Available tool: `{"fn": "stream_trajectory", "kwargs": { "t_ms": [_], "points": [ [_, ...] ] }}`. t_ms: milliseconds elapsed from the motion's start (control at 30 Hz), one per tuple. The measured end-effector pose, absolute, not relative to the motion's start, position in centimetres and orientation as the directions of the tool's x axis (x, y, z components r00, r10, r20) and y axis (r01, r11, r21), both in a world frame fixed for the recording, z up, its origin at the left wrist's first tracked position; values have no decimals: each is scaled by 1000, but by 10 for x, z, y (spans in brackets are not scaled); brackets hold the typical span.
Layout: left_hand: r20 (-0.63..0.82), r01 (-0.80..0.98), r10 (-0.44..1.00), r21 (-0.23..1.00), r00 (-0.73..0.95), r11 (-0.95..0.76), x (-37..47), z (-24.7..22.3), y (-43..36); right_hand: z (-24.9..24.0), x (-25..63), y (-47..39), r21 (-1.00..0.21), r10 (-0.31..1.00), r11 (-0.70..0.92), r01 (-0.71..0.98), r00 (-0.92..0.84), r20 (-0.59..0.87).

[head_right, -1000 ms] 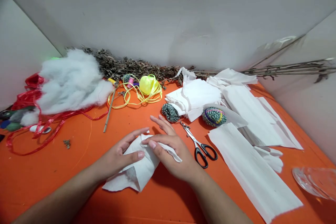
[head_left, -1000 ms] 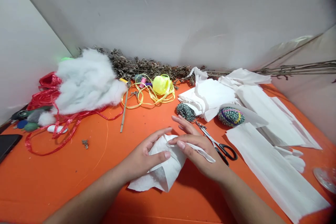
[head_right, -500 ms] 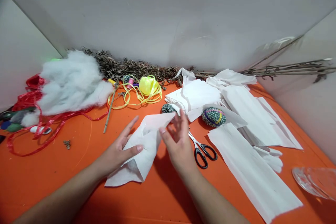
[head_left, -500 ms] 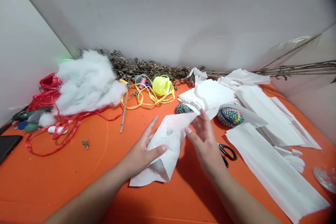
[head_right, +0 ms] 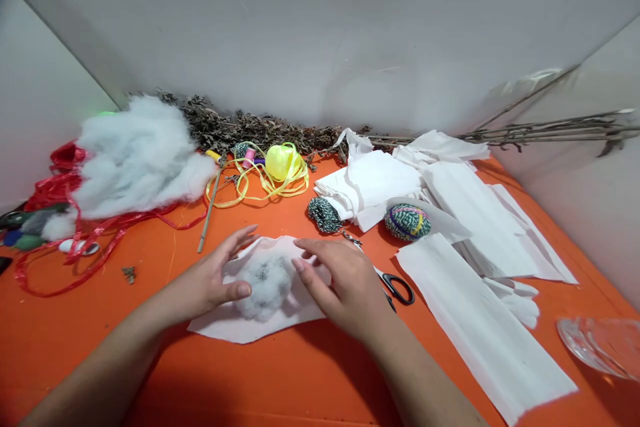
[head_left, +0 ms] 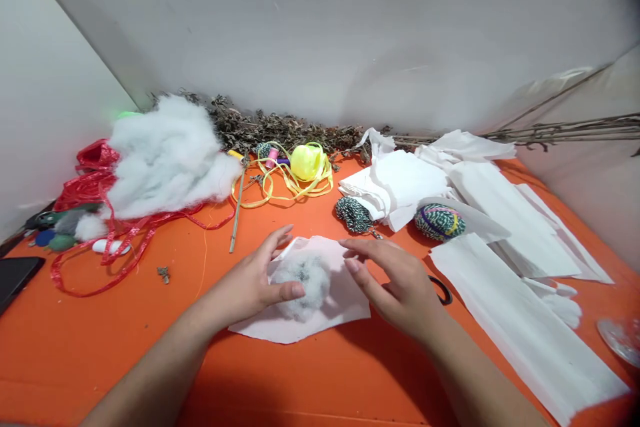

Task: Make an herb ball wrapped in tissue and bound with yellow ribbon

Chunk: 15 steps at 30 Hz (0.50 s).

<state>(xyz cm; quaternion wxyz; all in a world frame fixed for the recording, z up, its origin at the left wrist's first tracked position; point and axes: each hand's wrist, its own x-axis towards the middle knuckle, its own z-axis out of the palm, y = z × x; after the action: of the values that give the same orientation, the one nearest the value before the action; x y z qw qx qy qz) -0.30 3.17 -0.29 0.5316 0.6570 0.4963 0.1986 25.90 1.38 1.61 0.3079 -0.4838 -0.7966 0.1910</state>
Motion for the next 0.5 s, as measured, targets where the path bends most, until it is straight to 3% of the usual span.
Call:
{"fn": "stream_trajectory", "kwargs": {
  "t_ms": [100,200,333,400,500],
  "points": [
    [-360,667,844,745,398,3,-20,16,26,18,261,15,-611,947,318,725,-280,160],
    [-211,813,932,568,294,-128,-31,31,5,15,257,15,-585,915,350,732,-401,46],
    [-111,793,916,548,385,-267,-29,26,-20,1,242,10,-610,892,325,723,-448,-56],
    [-152,783,875,533,460,-319,-21,18,-21,-8,234,8,-641,907,296,708,-418,-43],
    [-231,807,869,526,438,-267,-9,8,-11,-19,225,5,-686,927,265,677,-374,-11]
  ]
}}
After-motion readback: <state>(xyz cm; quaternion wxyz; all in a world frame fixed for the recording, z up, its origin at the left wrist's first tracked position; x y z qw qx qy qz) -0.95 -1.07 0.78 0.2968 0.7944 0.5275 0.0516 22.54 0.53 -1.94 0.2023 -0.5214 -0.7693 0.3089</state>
